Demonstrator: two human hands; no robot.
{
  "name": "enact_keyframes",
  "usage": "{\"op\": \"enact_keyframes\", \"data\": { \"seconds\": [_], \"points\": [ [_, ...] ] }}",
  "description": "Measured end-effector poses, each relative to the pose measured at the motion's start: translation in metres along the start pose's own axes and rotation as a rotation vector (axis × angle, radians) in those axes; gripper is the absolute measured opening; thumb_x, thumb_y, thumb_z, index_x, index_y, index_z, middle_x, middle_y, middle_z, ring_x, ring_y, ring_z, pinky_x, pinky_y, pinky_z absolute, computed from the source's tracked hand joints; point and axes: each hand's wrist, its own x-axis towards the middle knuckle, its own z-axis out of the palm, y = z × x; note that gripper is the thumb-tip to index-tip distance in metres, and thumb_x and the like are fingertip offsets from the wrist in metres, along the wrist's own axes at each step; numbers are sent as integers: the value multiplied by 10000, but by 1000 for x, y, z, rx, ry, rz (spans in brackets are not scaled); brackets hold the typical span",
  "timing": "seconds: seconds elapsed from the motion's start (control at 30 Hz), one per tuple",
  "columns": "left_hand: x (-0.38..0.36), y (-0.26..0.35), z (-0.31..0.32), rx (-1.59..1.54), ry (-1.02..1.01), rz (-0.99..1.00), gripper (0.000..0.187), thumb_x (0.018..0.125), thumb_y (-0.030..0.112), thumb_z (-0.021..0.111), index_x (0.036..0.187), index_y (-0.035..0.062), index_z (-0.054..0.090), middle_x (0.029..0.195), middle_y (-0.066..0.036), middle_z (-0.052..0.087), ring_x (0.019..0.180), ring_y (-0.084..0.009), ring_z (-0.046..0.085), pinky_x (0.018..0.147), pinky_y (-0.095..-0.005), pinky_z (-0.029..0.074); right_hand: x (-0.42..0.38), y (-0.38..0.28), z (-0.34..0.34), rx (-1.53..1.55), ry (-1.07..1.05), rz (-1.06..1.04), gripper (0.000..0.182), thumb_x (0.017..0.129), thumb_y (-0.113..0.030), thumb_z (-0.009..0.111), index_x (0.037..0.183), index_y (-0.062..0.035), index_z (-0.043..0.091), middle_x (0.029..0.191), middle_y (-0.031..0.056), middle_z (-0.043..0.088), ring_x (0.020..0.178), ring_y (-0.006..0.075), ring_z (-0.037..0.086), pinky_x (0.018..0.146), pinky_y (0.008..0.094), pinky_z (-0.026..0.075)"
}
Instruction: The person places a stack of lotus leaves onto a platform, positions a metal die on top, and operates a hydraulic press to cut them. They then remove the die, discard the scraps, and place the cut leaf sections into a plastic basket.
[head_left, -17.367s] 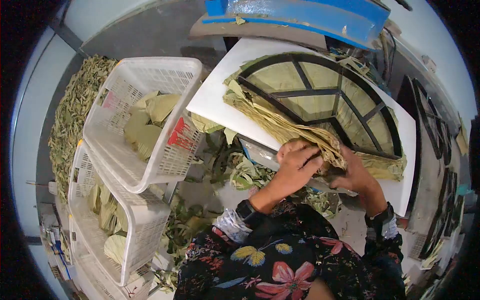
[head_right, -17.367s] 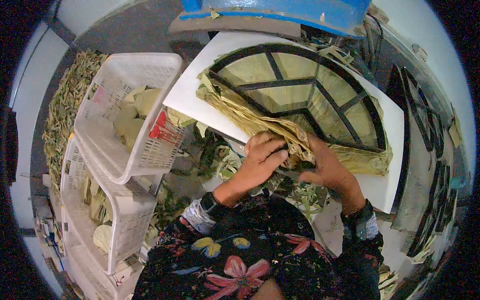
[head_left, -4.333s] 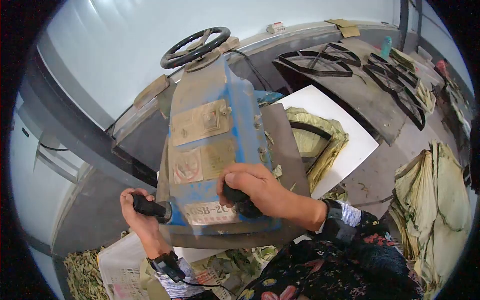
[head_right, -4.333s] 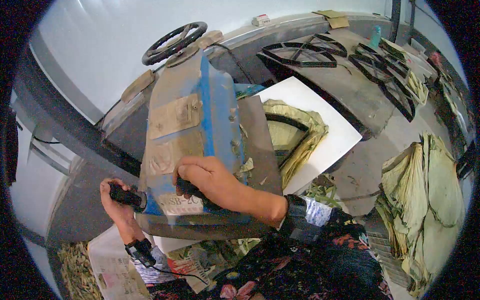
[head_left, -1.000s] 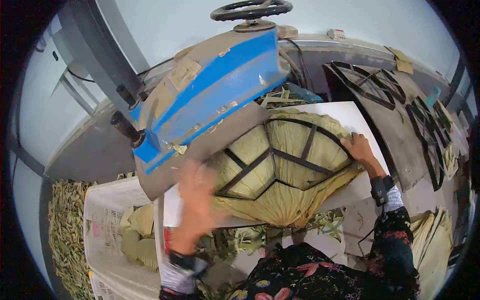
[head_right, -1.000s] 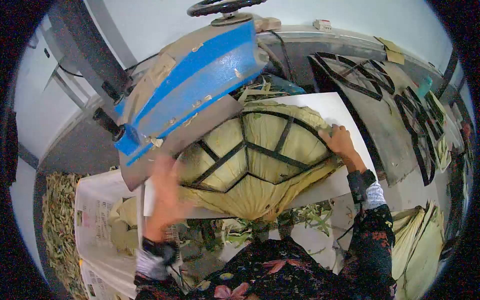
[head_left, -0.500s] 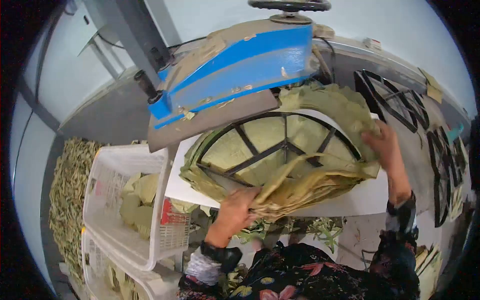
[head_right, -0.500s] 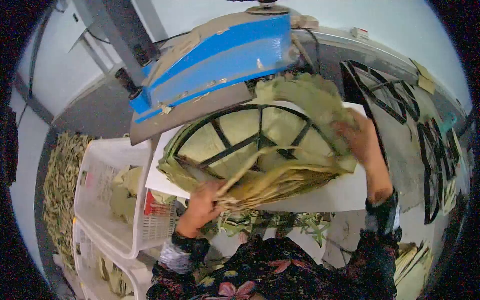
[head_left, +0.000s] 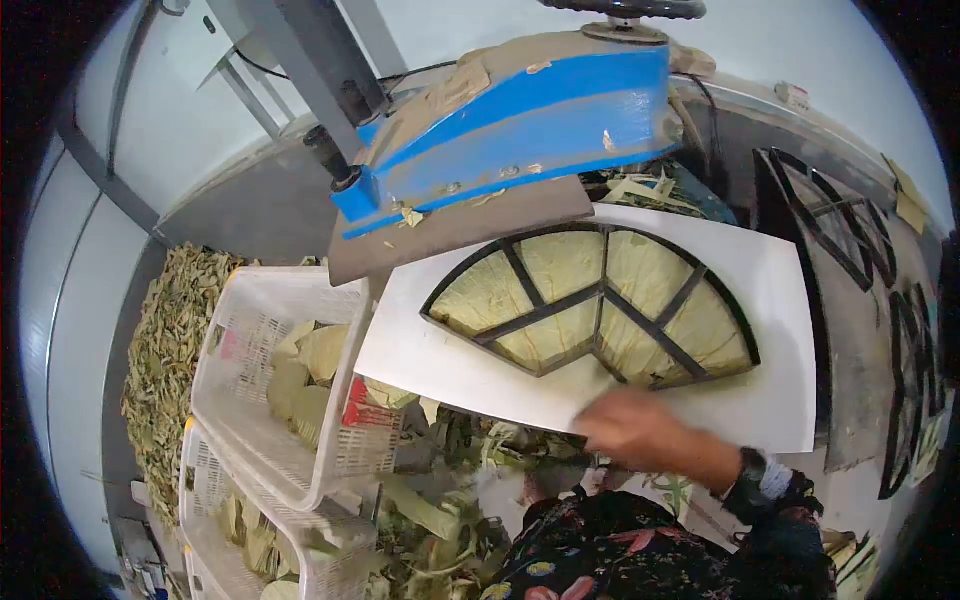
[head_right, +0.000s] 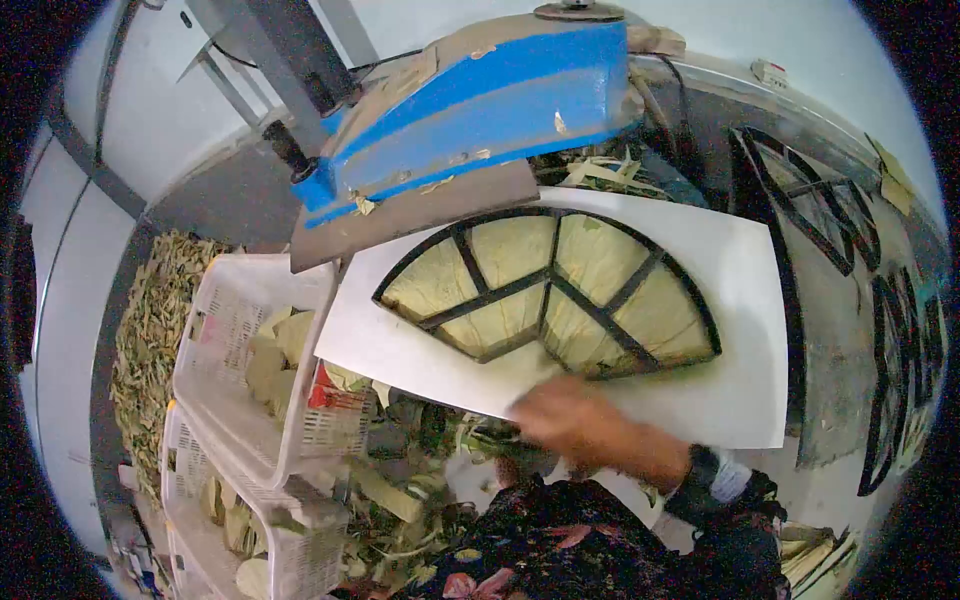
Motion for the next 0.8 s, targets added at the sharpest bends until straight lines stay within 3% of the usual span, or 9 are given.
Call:
{"op": "enact_keyframes", "data": {
  "seconds": [0.07,0.1,0.13,0.17,0.33,0.47,0.57,0.73,0.8],
  "points": [
    [14,57,-70,92,133,373,420,695,268,701,968,9,516,621,-134,542,579,-374,555,550,-474,450,-7,32,-12,-142,205,227,438,737,-154,653,1136,-30,523,1096,143,566,1008,315,541,879,430,420],
    [33,85,-108,224,402,702,413,700,268,697,961,4,516,609,-133,536,568,-374,552,543,-475,448,-4,42,-20,-168,291,360,428,746,-158,659,1128,-20,523,1110,158,557,1028,334,525,895,439,408],
    [0,197,-209,-7,473,578,338,754,259,652,914,-7,519,670,-163,555,611,-372,561,570,-469,454,2,50,-27,-238,309,448,429,756,-179,656,1129,-16,522,1105,166,552,1013,342,521,899,437,393],
    [-4,260,-268,338,782,682,285,780,202,629,951,-2,528,770,-175,582,707,-358,576,614,-448,461,6,55,-31,-310,331,538,431,765,-200,652,1130,-12,521,1101,173,547,998,349,517,903,436,378],
    [46,389,-407,654,1231,968,470,739,72,570,1193,-4,471,1145,-153,534,1052,-325,517,950,-394,392,8,90,-14,-538,144,616,392,750,-276,639,1040,-29,547,977,152,575,923,316,524,845,429,357],
    [109,400,-427,847,1162,1005,453,769,46,508,1218,14,466,1059,-137,543,1029,-309,527,956,-396,399,17,100,-5,-626,107,584,269,759,-263,592,924,-55,551,816,100,602,851,287,554,795,425,360],
    [88,406,-431,907,1052,1040,449,776,54,498,1223,35,465,980,-139,540,974,-313,541,926,-403,418,12,89,-1,-706,35,564,178,768,-205,549,879,-66,541,783,91,606,805,276,571,776,413,374],
    [62,385,-413,1024,1007,1168,348,774,104,522,1080,256,588,816,-70,530,840,-254,555,806,-403,434,-4,46,9,-655,55,522,95,756,-151,508,822,-84,521,762,87,611,759,258,595,751,382,393],
    [49,384,-412,995,866,1176,361,772,95,521,1101,236,573,833,-83,528,864,-260,557,821,-402,410,-5,34,10,-617,14,552,103,757,-158,525,827,-82,524,753,89,613,752,262,599,762,389,395]
  ]
}}
